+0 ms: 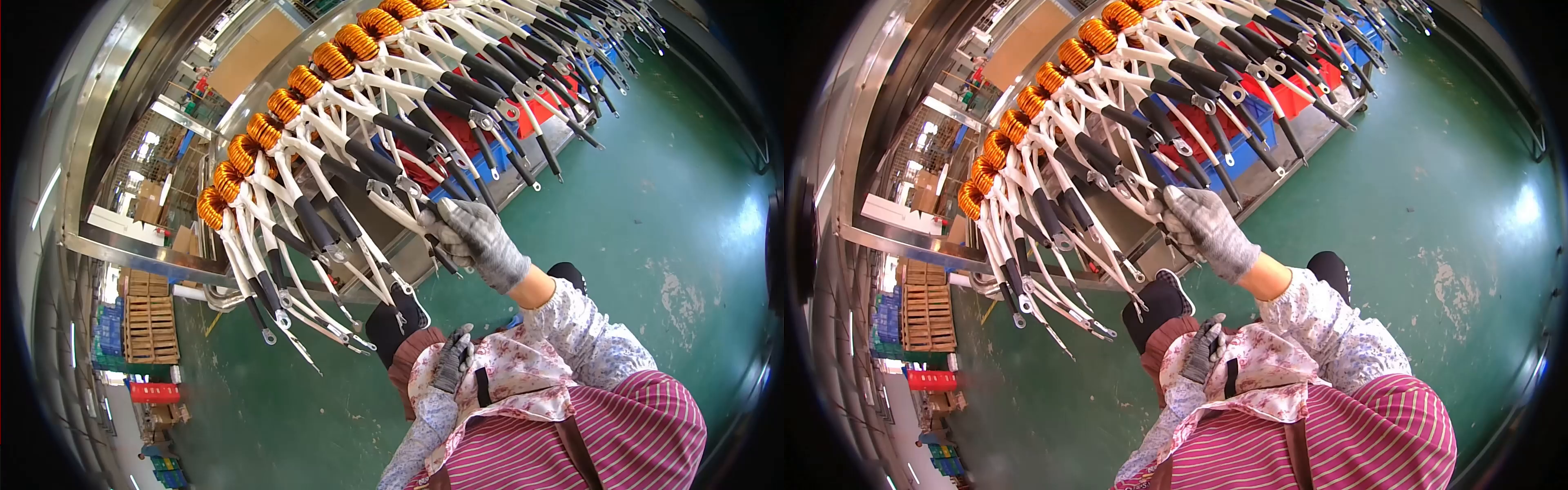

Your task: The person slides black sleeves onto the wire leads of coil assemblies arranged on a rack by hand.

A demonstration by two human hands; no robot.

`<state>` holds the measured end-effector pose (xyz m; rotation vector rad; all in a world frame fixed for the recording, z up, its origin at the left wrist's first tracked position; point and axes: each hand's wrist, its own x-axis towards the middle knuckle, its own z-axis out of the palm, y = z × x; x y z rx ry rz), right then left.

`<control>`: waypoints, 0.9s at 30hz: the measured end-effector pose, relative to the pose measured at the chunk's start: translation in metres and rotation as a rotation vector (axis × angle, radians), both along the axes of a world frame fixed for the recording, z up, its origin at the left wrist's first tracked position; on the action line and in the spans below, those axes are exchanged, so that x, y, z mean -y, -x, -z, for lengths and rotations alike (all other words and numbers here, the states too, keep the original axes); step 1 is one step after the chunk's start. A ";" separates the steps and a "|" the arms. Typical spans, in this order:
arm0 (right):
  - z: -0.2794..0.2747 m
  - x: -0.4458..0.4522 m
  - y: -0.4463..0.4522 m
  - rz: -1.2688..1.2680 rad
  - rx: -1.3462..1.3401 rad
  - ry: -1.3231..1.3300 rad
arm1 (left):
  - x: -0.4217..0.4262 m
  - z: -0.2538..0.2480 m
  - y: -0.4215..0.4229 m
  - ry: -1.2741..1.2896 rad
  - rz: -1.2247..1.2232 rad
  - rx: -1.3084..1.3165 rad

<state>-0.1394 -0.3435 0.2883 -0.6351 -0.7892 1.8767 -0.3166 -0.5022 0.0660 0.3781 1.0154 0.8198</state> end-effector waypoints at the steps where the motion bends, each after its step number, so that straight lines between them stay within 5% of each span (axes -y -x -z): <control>1: 0.005 -0.008 0.000 -0.081 -0.140 0.032 | 0.002 0.000 -0.001 0.007 -0.028 -0.002; 4: 0.020 -0.021 0.004 -0.220 -0.381 0.059 | 0.014 -0.004 -0.002 -0.010 -0.090 0.016; 8: 0.006 0.011 -0.002 0.051 0.167 -0.033 | 0.025 -0.031 -0.008 0.073 -0.193 0.015; 11: 0.011 0.014 -0.015 0.056 0.222 -0.021 | 0.030 -0.038 -0.019 0.096 -0.266 -0.012; 16: 0.011 -0.010 -0.008 -0.230 -0.266 0.075 | 0.042 -0.029 -0.024 0.037 -0.263 0.010; 27: 0.032 -0.018 0.007 -0.154 -0.321 0.256 | 0.043 -0.010 -0.008 -0.015 -0.178 0.174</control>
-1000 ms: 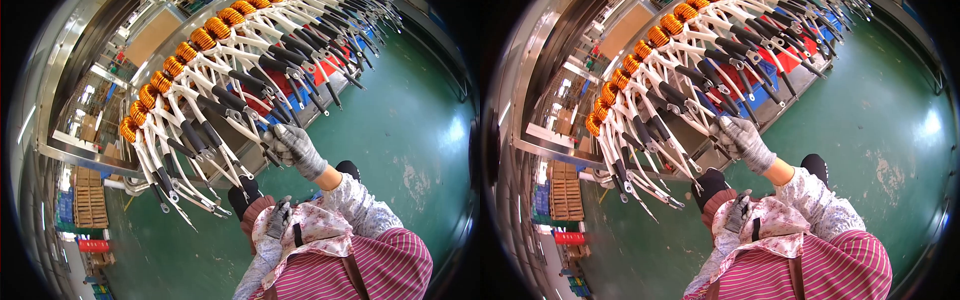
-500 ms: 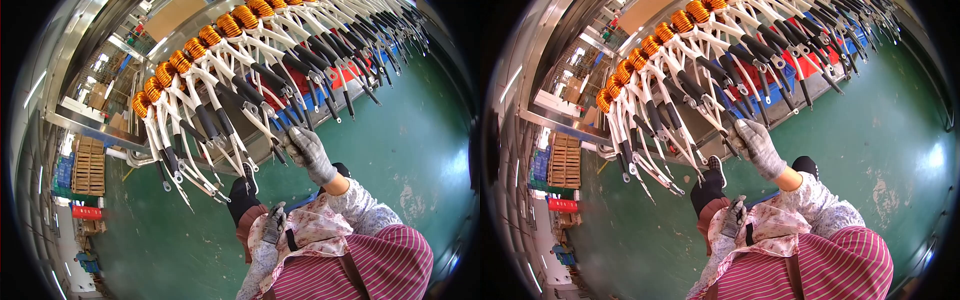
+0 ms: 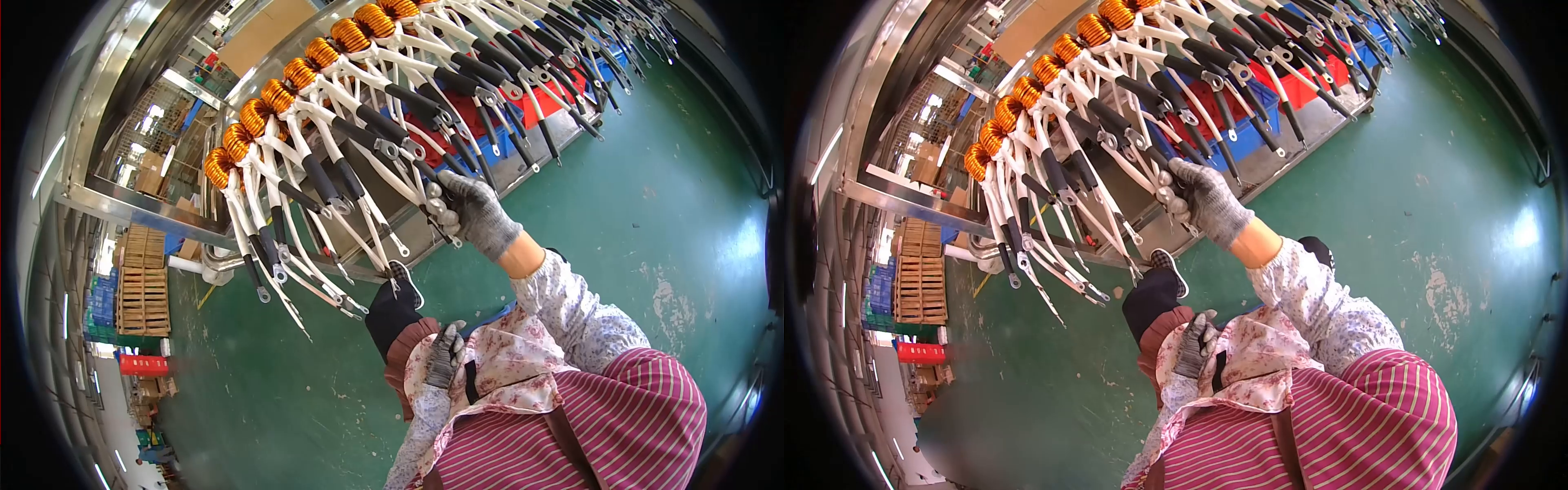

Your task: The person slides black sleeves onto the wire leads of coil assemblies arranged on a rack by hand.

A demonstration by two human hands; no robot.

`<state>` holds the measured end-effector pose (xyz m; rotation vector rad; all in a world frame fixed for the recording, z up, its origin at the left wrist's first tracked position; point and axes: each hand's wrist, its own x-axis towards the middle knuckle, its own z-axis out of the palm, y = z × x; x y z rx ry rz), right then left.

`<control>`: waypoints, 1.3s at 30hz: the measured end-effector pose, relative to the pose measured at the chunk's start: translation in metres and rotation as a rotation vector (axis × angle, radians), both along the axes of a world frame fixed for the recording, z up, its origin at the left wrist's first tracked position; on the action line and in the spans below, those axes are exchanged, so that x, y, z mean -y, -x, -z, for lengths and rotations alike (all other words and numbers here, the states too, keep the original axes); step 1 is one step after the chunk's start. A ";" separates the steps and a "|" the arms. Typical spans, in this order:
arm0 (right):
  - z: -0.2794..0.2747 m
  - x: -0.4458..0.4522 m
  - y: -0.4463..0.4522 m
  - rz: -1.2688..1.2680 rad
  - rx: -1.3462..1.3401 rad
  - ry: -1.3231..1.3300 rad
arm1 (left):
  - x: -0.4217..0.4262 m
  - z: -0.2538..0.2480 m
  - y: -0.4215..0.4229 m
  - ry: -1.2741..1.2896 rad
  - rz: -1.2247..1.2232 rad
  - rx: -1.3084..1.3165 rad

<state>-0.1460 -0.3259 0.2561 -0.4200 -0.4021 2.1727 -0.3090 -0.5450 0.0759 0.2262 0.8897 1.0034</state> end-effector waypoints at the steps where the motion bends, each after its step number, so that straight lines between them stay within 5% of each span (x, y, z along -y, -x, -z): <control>1: -0.002 0.001 -0.001 -0.028 -0.006 -0.006 | -0.002 -0.003 0.002 -0.025 0.014 0.025; 8: 0.013 -0.009 -0.004 -0.275 -0.500 0.020 | 0.003 -0.024 -0.002 -0.150 0.029 0.128; 11: 0.009 -0.001 -0.013 -0.228 -0.387 0.009 | -0.007 -0.024 0.000 -0.185 0.046 0.213; 14: 0.009 0.037 -0.022 0.193 0.207 -0.242 | -0.016 -0.042 0.004 -0.251 0.033 0.243; 22: 0.040 0.144 0.003 0.302 1.291 -1.107 | -0.044 -0.081 -0.009 -0.122 -0.113 0.207; 27: 0.057 0.141 0.017 0.347 1.155 -1.005 | -0.049 -0.088 -0.010 -0.188 -0.033 0.047; 31: 0.055 0.120 0.012 0.344 0.484 -0.261 | -0.058 -0.082 -0.005 -0.221 0.019 0.085; 34: 0.036 0.106 -0.003 0.423 0.284 -0.167 | -0.060 -0.061 -0.003 -0.247 0.073 0.220; 39: 0.019 0.103 -0.025 0.114 0.601 -0.202 | -0.052 -0.037 -0.004 -0.159 0.057 0.252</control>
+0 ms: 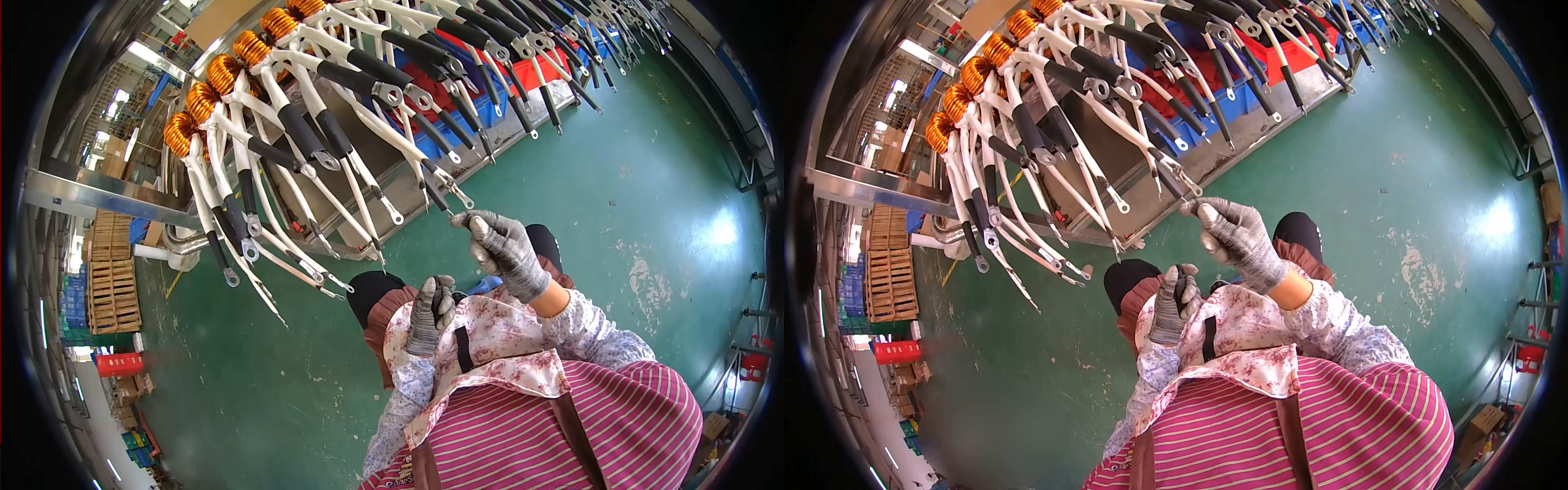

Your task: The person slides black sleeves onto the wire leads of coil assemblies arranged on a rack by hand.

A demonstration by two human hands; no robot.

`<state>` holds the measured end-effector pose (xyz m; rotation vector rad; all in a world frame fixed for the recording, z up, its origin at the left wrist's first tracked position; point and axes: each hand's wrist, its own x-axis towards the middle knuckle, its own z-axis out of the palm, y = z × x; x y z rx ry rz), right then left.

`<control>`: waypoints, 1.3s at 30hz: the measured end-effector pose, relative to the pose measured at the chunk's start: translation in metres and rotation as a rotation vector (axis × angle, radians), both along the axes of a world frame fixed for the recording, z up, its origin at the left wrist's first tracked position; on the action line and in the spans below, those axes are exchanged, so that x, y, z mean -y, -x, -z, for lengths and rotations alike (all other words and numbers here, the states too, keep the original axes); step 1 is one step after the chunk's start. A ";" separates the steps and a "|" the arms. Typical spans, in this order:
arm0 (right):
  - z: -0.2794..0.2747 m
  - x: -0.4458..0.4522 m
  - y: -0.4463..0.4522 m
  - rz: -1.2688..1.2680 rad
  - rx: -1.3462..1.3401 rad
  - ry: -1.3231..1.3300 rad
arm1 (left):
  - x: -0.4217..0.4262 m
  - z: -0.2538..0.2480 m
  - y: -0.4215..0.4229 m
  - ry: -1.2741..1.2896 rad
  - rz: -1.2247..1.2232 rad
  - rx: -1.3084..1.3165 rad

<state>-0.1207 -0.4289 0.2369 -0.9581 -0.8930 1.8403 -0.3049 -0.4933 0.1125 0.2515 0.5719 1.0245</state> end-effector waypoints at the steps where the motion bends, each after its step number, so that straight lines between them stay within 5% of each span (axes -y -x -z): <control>1: 0.002 -0.001 -0.001 0.006 -0.096 0.032 | 0.003 0.006 0.002 0.017 0.002 0.003; 14: -0.002 -0.010 0.007 -0.002 -0.531 0.157 | 0.022 0.047 0.008 0.153 -0.010 -0.116; 17: -0.001 -0.028 0.014 -0.093 -0.822 0.316 | 0.023 0.056 0.008 0.102 0.015 -0.135; 19: -0.005 -0.042 0.025 0.101 -0.860 0.422 | 0.025 0.060 0.004 0.157 -0.009 -0.153; 21: 0.029 -0.070 0.026 -0.024 -0.757 0.242 | 0.026 0.077 0.002 0.191 -0.022 -0.208; 23: 0.005 -0.054 0.045 -0.038 -0.365 -0.033 | 0.026 0.051 0.005 0.113 -0.004 -0.263; 25: 0.040 -0.055 0.036 -0.117 0.114 -0.250 | 0.027 0.047 0.006 0.127 -0.017 -0.289; 28: 0.043 -0.037 0.054 0.194 0.459 -0.420 | 0.026 0.063 0.008 0.036 -0.001 -0.282; 32: 0.012 -0.034 0.074 0.429 0.345 -0.450 | 0.025 0.055 0.008 0.087 0.011 -0.324; 35: 0.014 -0.068 0.048 -0.523 -1.003 0.326 | 0.022 0.059 0.007 0.092 0.018 -0.315; 36: 0.017 -0.071 0.040 -0.297 -1.088 0.605 | 0.024 0.060 0.006 0.095 0.020 -0.301; 39: 0.007 -0.059 0.054 -0.368 -0.957 0.363 | 0.022 0.060 0.008 0.079 0.014 -0.286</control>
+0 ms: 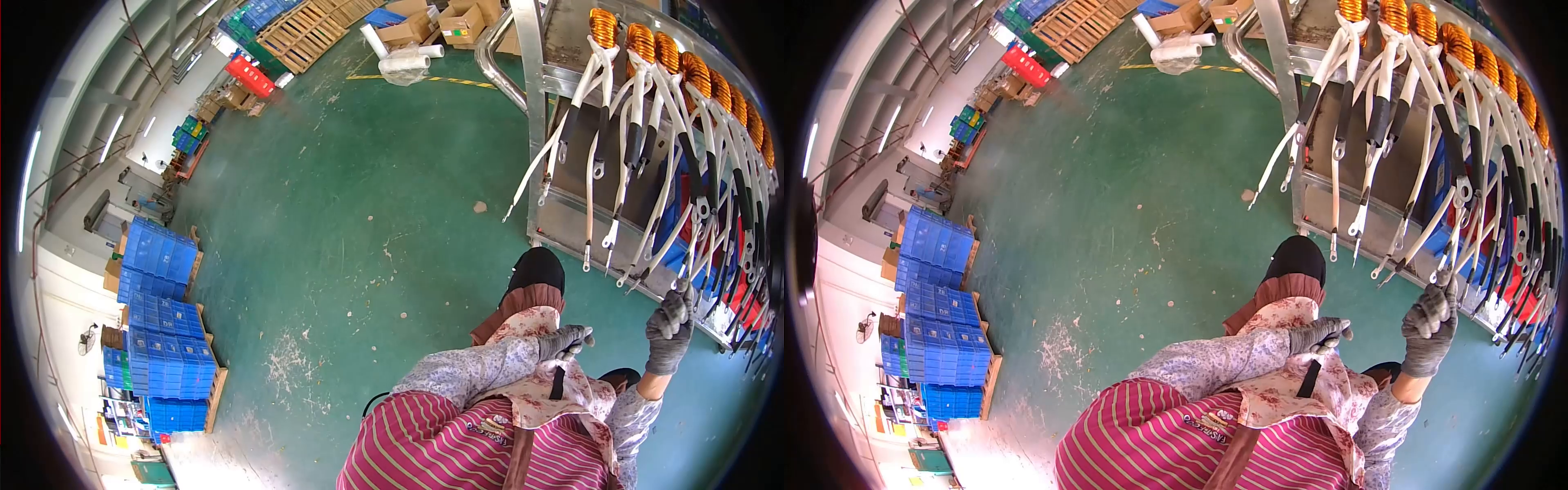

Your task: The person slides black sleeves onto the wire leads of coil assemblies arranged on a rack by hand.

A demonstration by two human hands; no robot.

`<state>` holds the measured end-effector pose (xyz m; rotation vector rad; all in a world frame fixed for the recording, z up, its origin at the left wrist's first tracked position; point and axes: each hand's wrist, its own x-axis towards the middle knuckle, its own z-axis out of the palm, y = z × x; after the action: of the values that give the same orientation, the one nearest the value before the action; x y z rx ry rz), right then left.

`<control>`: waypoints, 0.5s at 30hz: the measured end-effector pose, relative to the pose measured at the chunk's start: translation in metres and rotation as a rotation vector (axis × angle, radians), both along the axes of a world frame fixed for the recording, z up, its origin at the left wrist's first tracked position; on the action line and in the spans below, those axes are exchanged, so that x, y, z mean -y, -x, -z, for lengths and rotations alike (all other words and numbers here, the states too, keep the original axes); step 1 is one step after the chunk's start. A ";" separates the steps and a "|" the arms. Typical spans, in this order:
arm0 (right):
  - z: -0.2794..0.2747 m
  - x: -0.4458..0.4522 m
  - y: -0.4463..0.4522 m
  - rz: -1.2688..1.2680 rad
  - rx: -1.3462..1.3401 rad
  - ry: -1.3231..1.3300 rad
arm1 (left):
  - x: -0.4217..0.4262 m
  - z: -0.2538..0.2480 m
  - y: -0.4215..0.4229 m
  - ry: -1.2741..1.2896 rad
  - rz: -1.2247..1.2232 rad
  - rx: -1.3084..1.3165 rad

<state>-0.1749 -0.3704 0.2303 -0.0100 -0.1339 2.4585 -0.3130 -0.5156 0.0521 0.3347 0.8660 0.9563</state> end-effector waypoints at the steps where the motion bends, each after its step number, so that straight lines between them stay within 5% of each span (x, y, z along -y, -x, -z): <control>1: -0.001 0.000 0.013 -0.121 -0.111 -0.355 | 0.001 0.000 0.001 -0.015 -0.009 -0.009; 4: 0.022 0.026 0.023 1.036 1.477 -0.912 | 0.004 -0.010 0.000 0.002 -0.037 0.003; 5: 0.053 0.011 0.014 1.181 1.370 -1.090 | 0.003 0.000 -0.002 0.032 -0.062 0.052; 7: 0.022 0.025 0.024 0.990 1.764 -1.236 | 0.000 0.036 -0.007 0.060 -0.079 0.151; 8: 0.016 0.021 0.023 0.907 1.794 -1.255 | -0.002 0.042 -0.009 0.057 -0.083 0.202; 9: 0.022 0.014 0.027 1.116 1.480 -1.183 | -0.002 0.032 -0.007 0.062 -0.063 0.190; 10: 0.002 0.015 0.015 0.534 1.206 -0.614 | -0.003 0.024 -0.002 0.064 -0.046 0.175; 15: -0.011 0.014 0.018 0.321 0.705 -0.284 | -0.002 0.010 0.000 0.028 -0.047 0.233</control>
<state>-0.1928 -0.3843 0.2414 -0.7168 -0.7230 1.9967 -0.3126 -0.5141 0.0426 0.1752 0.6754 1.0040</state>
